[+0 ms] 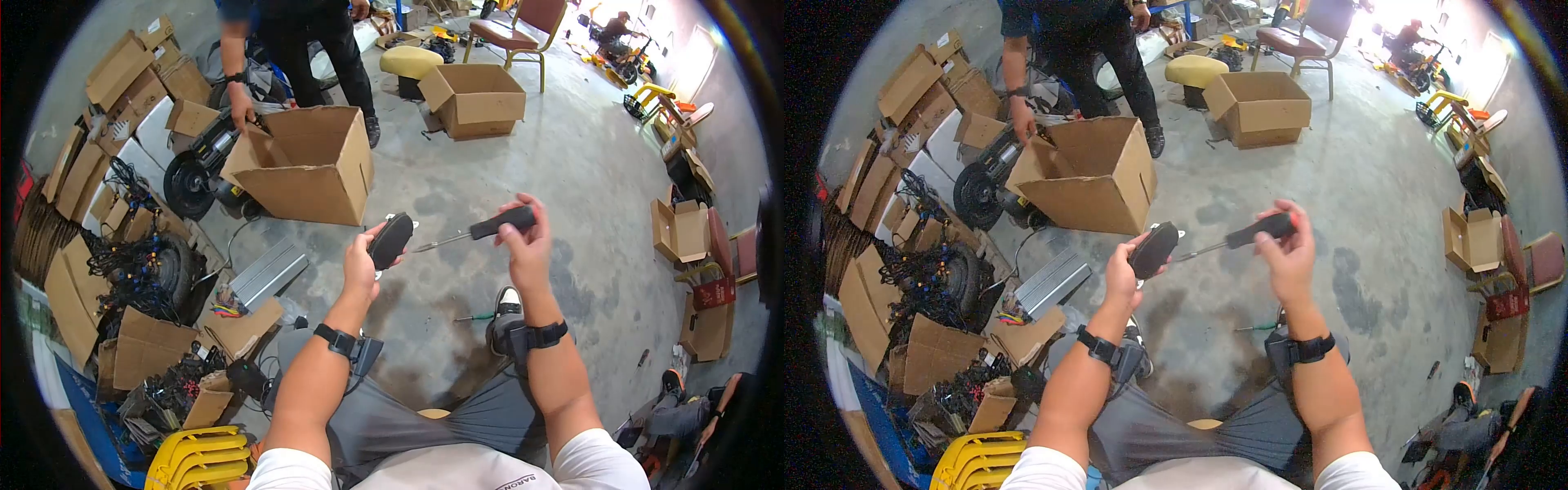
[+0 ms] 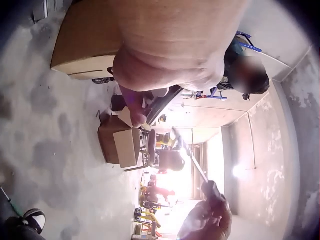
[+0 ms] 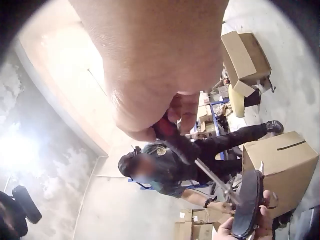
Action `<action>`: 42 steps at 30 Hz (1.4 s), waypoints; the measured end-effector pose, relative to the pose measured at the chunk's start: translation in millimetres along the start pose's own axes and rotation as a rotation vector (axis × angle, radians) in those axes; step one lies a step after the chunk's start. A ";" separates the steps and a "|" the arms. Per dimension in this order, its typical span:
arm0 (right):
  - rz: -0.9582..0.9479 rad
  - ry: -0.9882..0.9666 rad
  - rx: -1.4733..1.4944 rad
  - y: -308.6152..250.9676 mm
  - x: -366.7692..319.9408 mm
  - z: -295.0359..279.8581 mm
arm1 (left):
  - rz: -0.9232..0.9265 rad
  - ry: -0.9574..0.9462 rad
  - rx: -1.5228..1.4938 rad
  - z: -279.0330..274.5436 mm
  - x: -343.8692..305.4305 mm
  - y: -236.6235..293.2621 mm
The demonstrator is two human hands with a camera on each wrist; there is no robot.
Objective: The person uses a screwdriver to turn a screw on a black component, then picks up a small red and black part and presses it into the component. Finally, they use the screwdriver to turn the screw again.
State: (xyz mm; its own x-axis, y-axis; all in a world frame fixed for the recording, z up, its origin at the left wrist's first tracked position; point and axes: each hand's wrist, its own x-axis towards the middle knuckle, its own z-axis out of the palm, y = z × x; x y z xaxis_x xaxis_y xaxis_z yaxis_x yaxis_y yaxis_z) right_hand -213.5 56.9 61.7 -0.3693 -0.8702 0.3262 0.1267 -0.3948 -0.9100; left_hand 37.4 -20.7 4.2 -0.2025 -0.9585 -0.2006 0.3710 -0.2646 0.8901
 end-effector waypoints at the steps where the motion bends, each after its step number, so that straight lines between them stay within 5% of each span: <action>1: -0.048 0.058 -0.021 -3.1 1.7 -3.5 | -0.025 -0.012 -0.092 3.0 -3.3 5.3; 5: -0.121 0.293 -0.085 -2.4 7.1 -12.1 | -0.083 -0.058 -0.191 3.4 -5.5 9.4; 16: -0.017 0.184 -0.261 8.7 1.7 0.4 | -0.013 -0.146 -0.065 8.4 -7.2 6.5; 24: -0.094 0.352 -0.107 9.1 8.7 -2.6 | 0.004 -0.148 -0.062 9.9 -9.0 6.1; 36: 0.033 0.152 0.088 9.8 2.2 6.2 | 0.069 -0.129 0.105 5.5 -4.2 -8.2; 42: 0.076 0.090 0.095 11.1 -3.6 14.2 | 0.268 -0.163 0.236 10.1 -7.2 -18.2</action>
State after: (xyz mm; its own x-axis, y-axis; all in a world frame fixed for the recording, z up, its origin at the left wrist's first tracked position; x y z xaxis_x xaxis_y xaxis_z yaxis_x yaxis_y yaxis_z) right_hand -197.7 51.5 54.1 -0.4358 -0.8704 0.2291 0.2427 -0.3587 -0.9014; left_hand 22.9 -7.9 -6.4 -0.2753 -0.9559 0.1024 0.2152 0.0425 0.9757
